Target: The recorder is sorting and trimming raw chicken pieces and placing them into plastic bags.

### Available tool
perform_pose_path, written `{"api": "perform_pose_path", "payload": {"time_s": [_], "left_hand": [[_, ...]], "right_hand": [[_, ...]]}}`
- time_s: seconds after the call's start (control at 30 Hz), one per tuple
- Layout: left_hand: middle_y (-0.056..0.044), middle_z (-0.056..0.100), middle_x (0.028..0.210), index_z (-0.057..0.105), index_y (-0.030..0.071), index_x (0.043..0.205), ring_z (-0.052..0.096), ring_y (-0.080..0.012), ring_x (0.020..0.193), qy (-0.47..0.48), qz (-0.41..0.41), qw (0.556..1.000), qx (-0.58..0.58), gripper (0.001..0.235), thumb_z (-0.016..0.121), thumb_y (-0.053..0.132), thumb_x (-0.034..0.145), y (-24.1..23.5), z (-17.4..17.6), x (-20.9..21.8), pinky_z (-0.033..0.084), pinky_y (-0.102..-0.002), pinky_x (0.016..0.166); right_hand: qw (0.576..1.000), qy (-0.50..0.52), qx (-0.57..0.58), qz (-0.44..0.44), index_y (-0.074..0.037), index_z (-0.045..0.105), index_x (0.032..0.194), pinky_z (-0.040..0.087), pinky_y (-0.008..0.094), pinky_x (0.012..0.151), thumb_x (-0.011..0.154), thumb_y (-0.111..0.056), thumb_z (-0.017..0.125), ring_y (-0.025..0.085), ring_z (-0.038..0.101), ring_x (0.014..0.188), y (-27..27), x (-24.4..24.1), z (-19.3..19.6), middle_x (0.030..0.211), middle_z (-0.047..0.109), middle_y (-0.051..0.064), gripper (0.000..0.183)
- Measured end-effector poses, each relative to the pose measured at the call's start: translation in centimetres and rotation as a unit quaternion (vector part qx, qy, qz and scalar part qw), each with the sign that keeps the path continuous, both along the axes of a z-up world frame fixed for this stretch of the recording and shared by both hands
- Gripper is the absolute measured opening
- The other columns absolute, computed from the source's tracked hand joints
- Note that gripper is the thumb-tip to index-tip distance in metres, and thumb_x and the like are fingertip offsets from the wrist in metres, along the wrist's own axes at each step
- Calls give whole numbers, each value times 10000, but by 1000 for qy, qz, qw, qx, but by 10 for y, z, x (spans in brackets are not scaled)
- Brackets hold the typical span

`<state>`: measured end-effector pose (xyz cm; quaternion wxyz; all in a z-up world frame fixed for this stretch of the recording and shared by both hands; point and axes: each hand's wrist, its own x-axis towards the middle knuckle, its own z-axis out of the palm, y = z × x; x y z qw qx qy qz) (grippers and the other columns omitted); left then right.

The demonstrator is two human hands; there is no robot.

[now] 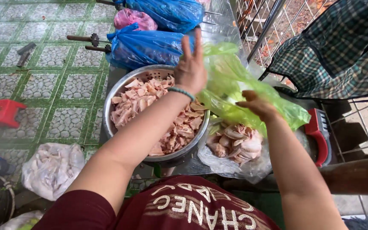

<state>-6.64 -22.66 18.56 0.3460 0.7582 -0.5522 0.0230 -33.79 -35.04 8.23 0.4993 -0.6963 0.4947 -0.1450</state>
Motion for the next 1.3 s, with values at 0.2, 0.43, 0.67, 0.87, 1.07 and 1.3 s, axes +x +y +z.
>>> {"api": "perform_pose_path", "payload": {"time_s": [0.2,0.43,0.67,0.87,1.07,1.3], "left_hand": [[-198,188,1567,142,297,1538,661,-248,1061,-140,-170,973,-76,774,547,5,946,-20,-77,-59,564,-214,607],[-136,277,1610,168,307,1569,502,-443,1311,-260,-154,924,235,1108,869,266,712,-31,-54,-43,457,-649,1052],[-139,9,1695,-40,315,1631,302,-519,1445,-101,-179,870,447,1611,1061,411,458,-59,-70,-29,325,-666,1136],[-203,277,1629,201,156,1599,432,-366,1438,35,-233,909,343,1330,997,430,570,-111,-86,-10,408,-475,1161],[-200,544,1477,308,112,1567,565,-330,1335,120,-217,942,224,1132,944,385,671,-174,-114,27,474,-407,1113],[-218,583,1435,226,188,1614,532,-411,1305,536,-250,740,320,1073,828,359,742,-155,-86,62,445,-552,1047]], "right_hand": [[980,-84,141,115,-110,267,1579,446,475,1065,824,-379,767,304,548,1319,8,1,-4,1465,529,164,944],[778,-551,300,46,72,388,1546,610,401,835,1061,-676,464,307,723,1038,-30,-36,-26,1291,684,221,895],[481,-761,400,-171,-94,299,1580,647,371,802,952,-635,327,321,727,950,-81,-37,-31,1155,657,273,830],[444,-678,311,-497,-91,49,1633,603,487,923,1124,-144,338,494,685,1103,-79,2,-25,1359,440,391,587],[434,-712,418,-361,136,205,1563,618,475,841,1072,-4,367,482,706,1005,-71,9,15,1212,595,400,536],[345,-739,405,-414,81,-27,1550,635,431,795,1096,-161,406,394,695,927,-108,-29,20,1137,603,370,673]]}}
